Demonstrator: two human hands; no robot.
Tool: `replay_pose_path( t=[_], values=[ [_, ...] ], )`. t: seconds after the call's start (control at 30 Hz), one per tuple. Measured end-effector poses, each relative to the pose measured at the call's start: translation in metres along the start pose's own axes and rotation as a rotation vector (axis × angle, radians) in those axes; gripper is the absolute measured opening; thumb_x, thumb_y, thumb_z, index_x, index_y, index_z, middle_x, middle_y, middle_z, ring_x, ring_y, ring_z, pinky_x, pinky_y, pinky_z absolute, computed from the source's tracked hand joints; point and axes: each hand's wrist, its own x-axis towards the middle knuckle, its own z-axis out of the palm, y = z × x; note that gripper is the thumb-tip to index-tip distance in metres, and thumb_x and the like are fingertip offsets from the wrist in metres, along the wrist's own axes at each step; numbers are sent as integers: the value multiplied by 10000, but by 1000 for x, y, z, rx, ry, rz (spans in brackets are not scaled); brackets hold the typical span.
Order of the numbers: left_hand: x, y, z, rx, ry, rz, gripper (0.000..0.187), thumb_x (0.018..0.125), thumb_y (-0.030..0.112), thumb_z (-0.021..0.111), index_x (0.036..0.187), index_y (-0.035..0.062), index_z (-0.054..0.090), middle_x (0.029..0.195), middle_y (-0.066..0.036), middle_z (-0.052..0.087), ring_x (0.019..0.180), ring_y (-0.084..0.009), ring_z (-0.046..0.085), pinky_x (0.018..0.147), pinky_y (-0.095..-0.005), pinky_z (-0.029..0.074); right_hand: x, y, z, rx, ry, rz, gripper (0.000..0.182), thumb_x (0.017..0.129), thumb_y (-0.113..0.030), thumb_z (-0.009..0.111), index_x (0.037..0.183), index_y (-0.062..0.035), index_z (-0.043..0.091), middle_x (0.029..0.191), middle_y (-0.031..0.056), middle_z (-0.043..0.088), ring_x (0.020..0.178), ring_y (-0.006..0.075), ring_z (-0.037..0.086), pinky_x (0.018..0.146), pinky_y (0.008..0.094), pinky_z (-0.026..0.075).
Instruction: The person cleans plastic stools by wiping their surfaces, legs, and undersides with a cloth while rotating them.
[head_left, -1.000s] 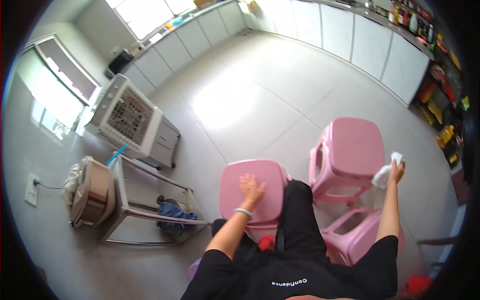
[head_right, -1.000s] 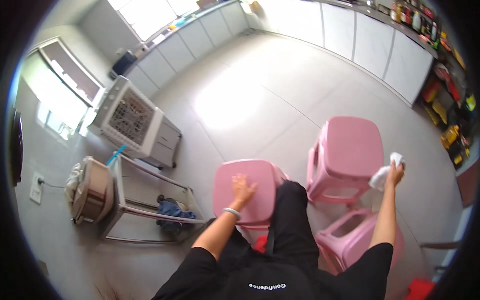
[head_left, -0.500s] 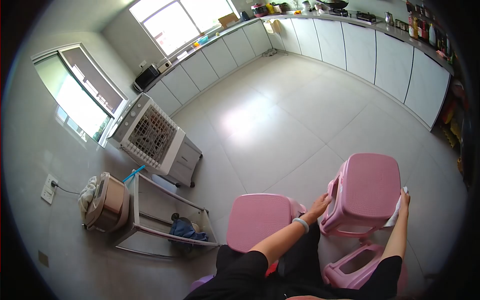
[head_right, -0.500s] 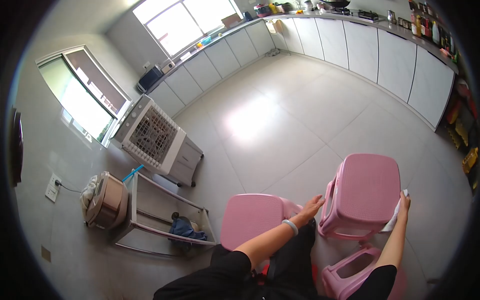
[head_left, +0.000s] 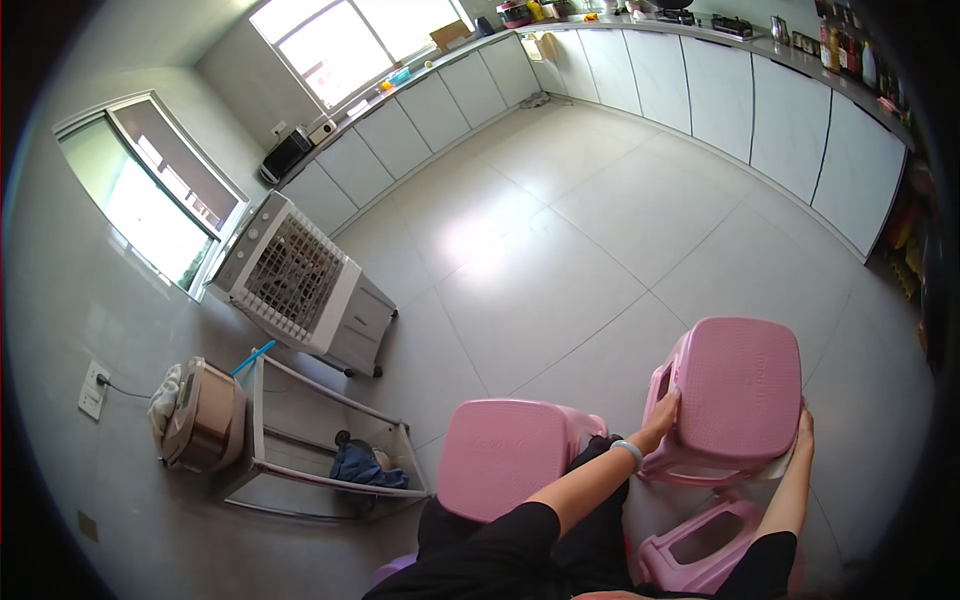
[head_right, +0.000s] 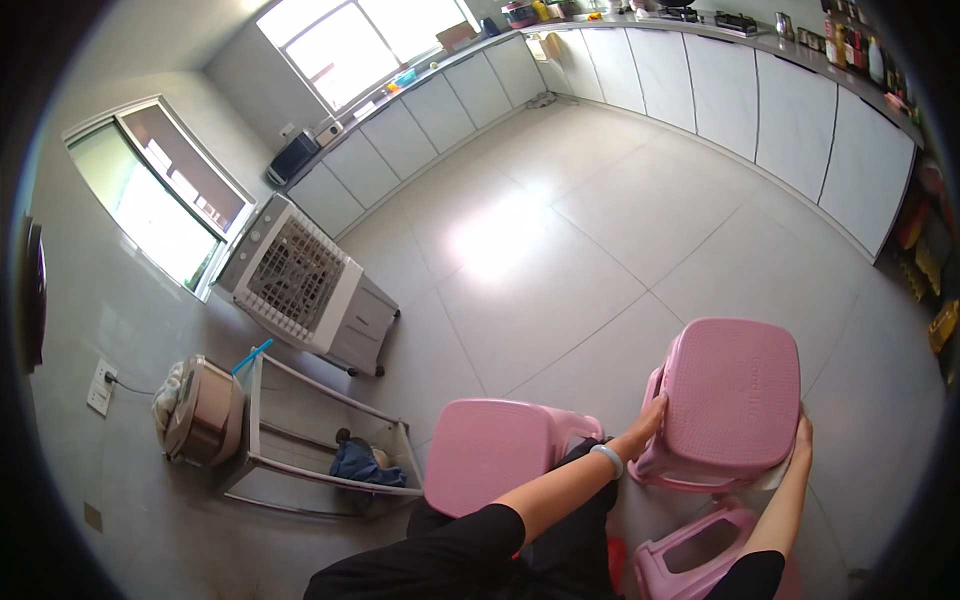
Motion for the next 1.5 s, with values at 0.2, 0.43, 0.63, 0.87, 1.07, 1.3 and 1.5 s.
replay_pose_path(
  t=[0.2,0.43,0.63,0.87,1.07,1.3,1.5],
  values=[
    [-28,34,15,-126,183,-70,805,1002,652,382,1532,47,388,1490,-165,488,1363,-286,443,1118,-403,325,19,20,-20,-262,125,-68,627,961,-538,605,1211,31,683,1064,104,723,943,208,681,832,329,547],
    [10,-2,-27,-229,163,-81,650,918,732,473,1181,165,652,1074,-53,676,1053,-198,559,997,-430,353,-17,26,5,-105,91,-107,707,927,-605,615,1230,31,672,1049,104,722,920,208,681,803,347,545],
    [-13,14,-43,-283,167,-183,647,841,746,602,995,118,610,950,-100,659,932,-222,599,881,-391,428,-72,-22,59,-150,21,-84,741,917,-624,617,1300,11,629,1131,107,698,997,221,660,853,356,528],
    [-27,23,-57,-311,196,-271,721,815,805,582,994,107,615,1002,-92,647,915,-239,593,853,-415,455,-101,-75,105,-172,-52,-115,684,969,-577,567,1352,-12,593,1146,102,687,1035,212,632,895,344,501],
    [-62,80,-21,-495,-10,69,664,997,666,419,1345,120,567,1192,-79,647,1056,-207,633,938,-415,528,-136,-125,137,-113,-181,-189,574,1021,-469,524,1324,12,600,1115,84,684,987,191,624,870,338,505],
    [-137,153,7,-667,-76,65,618,1044,585,374,1406,106,522,1263,-94,639,1085,-195,647,924,-389,567,-242,-189,165,-104,-183,-469,555,1009,-439,521,1343,2,561,1222,94,626,1117,221,589,950,369,478],
    [-231,207,8,-783,-197,187,526,1053,506,392,1306,86,582,1180,-93,670,1018,-205,667,882,-396,579,-319,-236,203,-95,79,-765,412,1023,-307,519,1273,13,590,1156,88,649,1002,230,632,841,373,523]
  ],
)
